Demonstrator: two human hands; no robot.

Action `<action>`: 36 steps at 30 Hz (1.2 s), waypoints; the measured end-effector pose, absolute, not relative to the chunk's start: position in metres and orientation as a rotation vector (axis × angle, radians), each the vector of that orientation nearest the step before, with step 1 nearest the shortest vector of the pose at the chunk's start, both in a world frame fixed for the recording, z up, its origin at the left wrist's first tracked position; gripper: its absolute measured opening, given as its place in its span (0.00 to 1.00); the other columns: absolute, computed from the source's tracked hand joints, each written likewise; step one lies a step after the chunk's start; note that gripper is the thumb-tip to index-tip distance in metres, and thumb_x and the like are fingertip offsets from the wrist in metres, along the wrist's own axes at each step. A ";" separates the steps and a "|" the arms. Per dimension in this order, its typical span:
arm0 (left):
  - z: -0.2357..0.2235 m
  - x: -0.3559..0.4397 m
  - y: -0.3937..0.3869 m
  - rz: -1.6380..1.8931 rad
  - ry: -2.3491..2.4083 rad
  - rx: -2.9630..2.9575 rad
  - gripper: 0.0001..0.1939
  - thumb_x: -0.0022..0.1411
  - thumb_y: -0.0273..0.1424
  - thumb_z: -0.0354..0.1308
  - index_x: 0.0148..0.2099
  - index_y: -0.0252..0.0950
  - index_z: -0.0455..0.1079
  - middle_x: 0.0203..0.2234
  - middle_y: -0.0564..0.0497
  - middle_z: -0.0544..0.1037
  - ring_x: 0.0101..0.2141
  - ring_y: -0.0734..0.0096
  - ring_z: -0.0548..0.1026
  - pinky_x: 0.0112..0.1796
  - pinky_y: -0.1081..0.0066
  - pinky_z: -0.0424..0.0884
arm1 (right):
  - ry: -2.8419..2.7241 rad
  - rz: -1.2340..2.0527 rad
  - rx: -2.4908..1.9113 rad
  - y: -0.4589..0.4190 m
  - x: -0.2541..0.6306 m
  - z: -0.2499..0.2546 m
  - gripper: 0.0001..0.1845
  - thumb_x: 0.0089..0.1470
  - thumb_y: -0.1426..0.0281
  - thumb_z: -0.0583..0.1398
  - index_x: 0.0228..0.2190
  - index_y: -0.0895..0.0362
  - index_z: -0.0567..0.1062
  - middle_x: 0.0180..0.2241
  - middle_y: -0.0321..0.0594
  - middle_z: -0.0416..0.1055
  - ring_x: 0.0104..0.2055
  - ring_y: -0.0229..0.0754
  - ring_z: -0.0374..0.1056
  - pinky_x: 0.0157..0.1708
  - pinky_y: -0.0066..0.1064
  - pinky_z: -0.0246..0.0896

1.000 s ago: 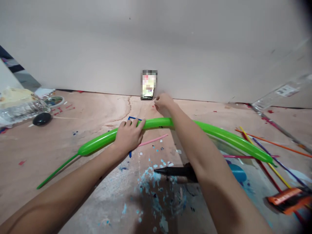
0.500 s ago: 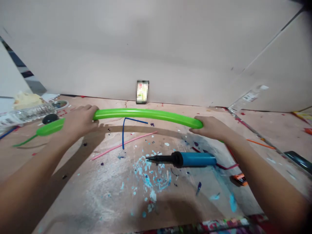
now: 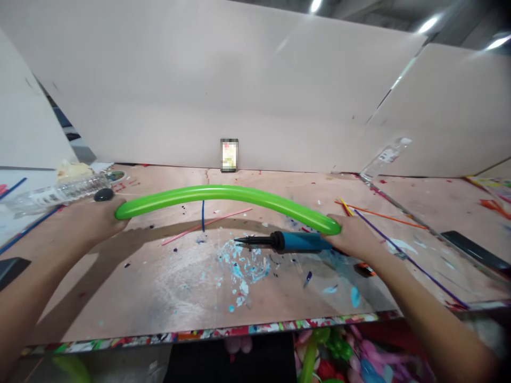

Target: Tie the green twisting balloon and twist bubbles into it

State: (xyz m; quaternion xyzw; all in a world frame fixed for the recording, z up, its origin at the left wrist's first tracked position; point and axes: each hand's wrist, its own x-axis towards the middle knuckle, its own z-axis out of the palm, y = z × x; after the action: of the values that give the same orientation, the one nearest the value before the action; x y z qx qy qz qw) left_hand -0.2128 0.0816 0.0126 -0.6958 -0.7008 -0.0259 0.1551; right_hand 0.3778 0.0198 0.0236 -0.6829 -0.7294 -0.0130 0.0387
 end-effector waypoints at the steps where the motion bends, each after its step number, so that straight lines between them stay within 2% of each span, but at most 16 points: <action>1: 0.013 -0.211 0.079 0.035 -1.975 -1.957 0.14 0.56 0.39 0.51 0.43 0.43 0.70 0.25 0.52 0.75 0.26 0.67 0.67 0.30 0.72 0.56 | -2.271 -0.080 -2.110 0.017 0.377 0.021 0.10 0.53 0.64 0.53 0.31 0.53 0.74 0.30 0.45 0.77 0.33 0.51 0.73 0.31 0.35 0.60; 3: 0.016 -0.205 0.074 0.218 -1.916 -1.941 0.12 0.57 0.37 0.50 0.41 0.42 0.70 0.27 0.51 0.77 0.27 0.66 0.69 0.29 0.72 0.56 | -2.321 -0.175 -2.144 0.013 0.375 0.016 0.11 0.52 0.67 0.53 0.33 0.54 0.75 0.33 0.47 0.77 0.36 0.53 0.74 0.33 0.36 0.60; 6: 0.025 -0.186 0.067 0.227 -1.879 -1.998 0.12 0.60 0.42 0.49 0.40 0.43 0.69 0.27 0.54 0.77 0.27 0.66 0.69 0.29 0.73 0.57 | -2.350 -0.278 -2.154 0.013 0.370 0.012 0.14 0.51 0.67 0.54 0.39 0.56 0.74 0.37 0.49 0.77 0.40 0.54 0.73 0.35 0.36 0.60; 8: 0.028 -0.162 0.061 0.062 -1.843 -2.094 0.19 0.62 0.47 0.47 0.51 0.45 0.65 0.33 0.54 0.79 0.29 0.66 0.71 0.29 0.73 0.59 | -2.384 -0.300 -2.112 0.015 0.357 0.013 0.15 0.53 0.65 0.55 0.41 0.57 0.73 0.39 0.49 0.77 0.41 0.54 0.73 0.35 0.35 0.60; 10: 0.029 -0.126 0.056 -0.099 -1.758 -2.200 0.32 0.62 0.48 0.50 0.63 0.40 0.54 0.40 0.48 0.79 0.35 0.61 0.75 0.31 0.71 0.63 | -2.428 -0.297 -2.050 0.018 0.332 0.017 0.15 0.53 0.66 0.55 0.42 0.56 0.72 0.39 0.48 0.77 0.40 0.53 0.73 0.34 0.35 0.58; 12: 0.028 -0.082 0.050 -0.185 -1.599 -2.362 0.36 0.60 0.49 0.53 0.65 0.38 0.51 0.45 0.43 0.77 0.41 0.56 0.75 0.35 0.67 0.65 | -2.466 -0.266 -1.964 0.018 0.299 0.023 0.14 0.53 0.67 0.55 0.42 0.56 0.72 0.38 0.46 0.77 0.39 0.51 0.73 0.33 0.34 0.57; 15: 0.032 -0.020 0.045 -0.219 -1.367 -2.486 0.32 0.60 0.46 0.56 0.63 0.41 0.56 0.42 0.45 0.78 0.38 0.55 0.77 0.33 0.65 0.66 | -2.515 -0.216 -1.766 0.017 0.251 0.034 0.14 0.52 0.67 0.56 0.42 0.55 0.71 0.40 0.44 0.77 0.41 0.50 0.72 0.33 0.33 0.55; 17: 0.038 0.005 0.044 -0.168 -1.213 -2.556 0.23 0.62 0.46 0.55 0.55 0.40 0.65 0.37 0.46 0.79 0.35 0.56 0.78 0.30 0.66 0.65 | -2.527 -0.192 -1.700 0.017 0.235 0.041 0.16 0.52 0.66 0.56 0.44 0.54 0.71 0.40 0.44 0.77 0.41 0.50 0.72 0.33 0.32 0.55; 22: 0.058 0.008 0.049 -0.002 -1.118 -2.586 0.20 0.64 0.49 0.50 0.41 0.37 0.70 0.28 0.46 0.78 0.30 0.57 0.78 0.26 0.67 0.64 | -2.415 -0.077 -1.932 0.026 0.249 0.042 0.11 0.52 0.64 0.56 0.36 0.54 0.73 0.35 0.44 0.78 0.37 0.50 0.73 0.29 0.32 0.54; 25: 0.058 0.011 0.043 0.005 -1.097 -2.568 0.19 0.63 0.46 0.55 0.46 0.37 0.69 0.31 0.46 0.78 0.31 0.57 0.77 0.27 0.66 0.64 | -2.416 -0.119 -1.953 0.026 0.253 0.035 0.11 0.52 0.65 0.55 0.35 0.55 0.75 0.34 0.46 0.78 0.36 0.52 0.73 0.29 0.33 0.56; 28: 0.049 0.027 0.033 -0.103 -1.028 -2.564 0.25 0.61 0.45 0.58 0.55 0.37 0.63 0.38 0.44 0.77 0.36 0.56 0.77 0.30 0.65 0.66 | -2.465 -0.120 -1.896 0.022 0.238 0.030 0.11 0.50 0.68 0.56 0.35 0.55 0.75 0.34 0.47 0.78 0.36 0.52 0.74 0.30 0.33 0.57; 32: 0.043 0.038 0.031 -0.091 -0.953 -2.643 0.19 0.63 0.44 0.55 0.48 0.35 0.66 0.37 0.44 0.77 0.36 0.57 0.77 0.29 0.66 0.66 | -2.488 -0.065 -1.770 0.016 0.223 0.030 0.12 0.49 0.67 0.57 0.37 0.56 0.74 0.36 0.47 0.77 0.38 0.51 0.73 0.32 0.33 0.58; 36: 0.048 0.023 0.040 -0.017 -0.882 -2.675 0.11 0.68 0.37 0.49 0.43 0.36 0.68 0.31 0.47 0.78 0.33 0.59 0.78 0.28 0.66 0.64 | -2.464 -0.007 -1.725 0.018 0.235 0.029 0.13 0.51 0.63 0.57 0.38 0.55 0.73 0.36 0.44 0.77 0.39 0.51 0.73 0.32 0.33 0.58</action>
State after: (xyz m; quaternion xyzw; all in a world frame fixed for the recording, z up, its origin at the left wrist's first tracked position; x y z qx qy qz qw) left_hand 0.0231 0.0401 0.0483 -0.9372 -0.3091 -0.0060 0.1616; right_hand 0.2347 0.0180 0.0289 -0.5722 -0.8174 -0.0024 0.0666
